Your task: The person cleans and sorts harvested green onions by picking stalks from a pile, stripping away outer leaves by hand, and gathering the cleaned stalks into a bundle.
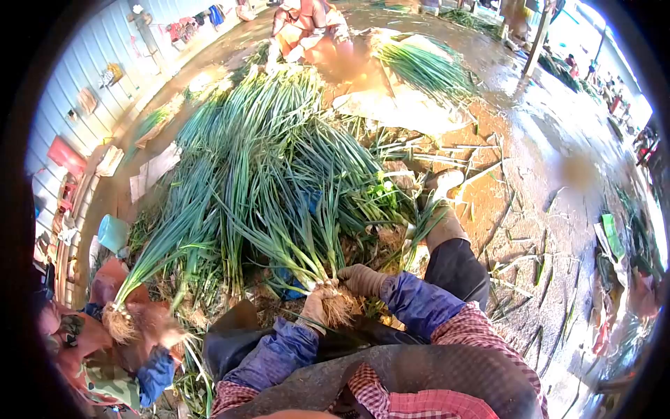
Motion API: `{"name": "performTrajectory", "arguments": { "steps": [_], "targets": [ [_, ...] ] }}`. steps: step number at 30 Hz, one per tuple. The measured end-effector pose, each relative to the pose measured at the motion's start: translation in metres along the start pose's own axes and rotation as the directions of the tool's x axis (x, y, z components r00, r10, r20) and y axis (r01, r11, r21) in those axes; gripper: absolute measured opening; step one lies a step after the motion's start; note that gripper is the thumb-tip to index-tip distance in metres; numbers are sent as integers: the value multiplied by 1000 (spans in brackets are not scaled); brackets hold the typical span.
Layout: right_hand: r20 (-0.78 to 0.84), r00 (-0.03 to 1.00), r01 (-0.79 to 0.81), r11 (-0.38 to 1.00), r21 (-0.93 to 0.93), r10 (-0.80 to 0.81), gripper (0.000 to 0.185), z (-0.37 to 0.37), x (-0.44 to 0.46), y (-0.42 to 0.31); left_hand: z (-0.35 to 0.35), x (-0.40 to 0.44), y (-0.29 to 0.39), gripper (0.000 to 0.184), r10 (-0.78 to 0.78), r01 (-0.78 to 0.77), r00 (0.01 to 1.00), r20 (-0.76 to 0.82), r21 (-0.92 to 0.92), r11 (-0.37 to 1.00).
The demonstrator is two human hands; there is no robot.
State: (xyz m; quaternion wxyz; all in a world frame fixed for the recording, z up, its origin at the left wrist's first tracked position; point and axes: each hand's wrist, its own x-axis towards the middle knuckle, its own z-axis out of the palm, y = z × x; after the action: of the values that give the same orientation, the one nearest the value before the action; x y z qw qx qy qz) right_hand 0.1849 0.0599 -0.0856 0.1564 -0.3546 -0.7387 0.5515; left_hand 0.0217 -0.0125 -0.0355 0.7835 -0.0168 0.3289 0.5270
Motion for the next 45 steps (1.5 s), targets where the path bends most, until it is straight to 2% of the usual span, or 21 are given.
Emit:
{"name": "performTrajectory", "arguments": {
  "steps": [4, 9, 10, 11, 12, 13, 14, 15, 16, 18, 19, 23, 29, 31, 33, 34, 35, 36, 41, 43, 45],
  "targets": [
    [113, 984, 154, 976, -156, -137, 34, -17, -2, 0, 29, -19, 12, 36, -75, 74, 997, 3, 101, 992],
    [58, 992, -65, 855, -515, 111, 37, -23, -38, -64, -21, 22, 15, 40, -16, 4, 959, 282, 44, 999],
    [141, 990, 112, 704, -702, -17, 34, -25, -37, -39, -2, 16, 10, 33, 41, -41, 997, 60, -1, 999],
    [223, 964, 266, 452, -852, -147, 30, -27, -36, -14, -22, 24, 9, 29, -145, 271, 855, 497, -191, 943],
    [298, 915, 351, 174, -920, -271, 27, -30, -35, 13, -6, 9, 15, 34, -165, 137, 958, 236, 128, 982],
    [91, 975, 156, 329, -931, -204, 28, -39, -23, 28, 11, -6, 20, 39, -171, 172, 984, -44, 456, 873],
    [-118, 993, -83, 788, -610, 13, 36, -44, -10, 7, -1, 1, 10, 39, -37, 44, 999, -23, 481, 875],
    [-317, 921, -258, 965, -54, 229, 48, -48, 3, -16, -13, 9, -1, 40, 98, -83, 995, -2, 509, 857],
    [-366, 888, -330, 940, -89, 277, 50, -46, 16, -32, 10, -14, 4, 34, 40, -49, 999, 32, 367, 929],
    [-398, 857, -402, 908, -118, 328, 53, -34, 37, -26, -20, 11, -6, 32, 146, -18, 977, -158, 615, 788],
    [-390, 844, -451, 880, -148, 367, 55, -34, 51, -21, -3, 0, 3, 32, 168, -125, 986, -11, 622, 773],
    [-421, 780, -581, 785, -213, 463, 54, -33, 67, -29, -4, 1, -5, 32, 266, -178, 963, -28, 677, 714],
    [-648, 732, -547, 748, -375, 210, 37, -19, 63, -50, -15, 9, -10, 27, 367, -351, 924, 110, 628, 694],
    [-692, 546, -147, 759, -634, -472, 25, -16, 63, -39, -4, 2, -1, 21, 216, -161, 976, -14, 621, 768],
    [-673, 557, -26, 799, -601, -487, 22, -14, 69, -33, 6, -6, 4, 19, 225, -120, 969, -98, 613, 781],
    [-754, 637, 81, 987, -141, -160, 24, -10, 69, -36, 7, -1, 6, 18, 179, -10, 946, -271, 527, 850],
    [-659, 735, 125, 923, 363, 159, 26, -7, 68, -38, 4, -3, 4, 17, 181, -71, 961, -210, 444, 893],
    [-567, 783, 52, 881, 471, 257, 37, -8, 58, -56, 14, -12, 6, 16, 181, -120, 972, -148, 351, 929],
    [-260, 900, -94, 737, 669, 351, 56, 9, 35, -93, 22, -18, 9, 17, 92, -73, 978, -187, 110, 991],
    [21, 949, -213, 590, 779, 315, 55, 5, 19, -100, 23, -23, 12, 17, 137, -133, 973, -183, 34, 991],
    [131, 958, -286, 805, 520, 256, 53, 5, -3, -115, 6, -12, 15, 20, 91, -78, 958, -274, 57, 995]
  ]
}}
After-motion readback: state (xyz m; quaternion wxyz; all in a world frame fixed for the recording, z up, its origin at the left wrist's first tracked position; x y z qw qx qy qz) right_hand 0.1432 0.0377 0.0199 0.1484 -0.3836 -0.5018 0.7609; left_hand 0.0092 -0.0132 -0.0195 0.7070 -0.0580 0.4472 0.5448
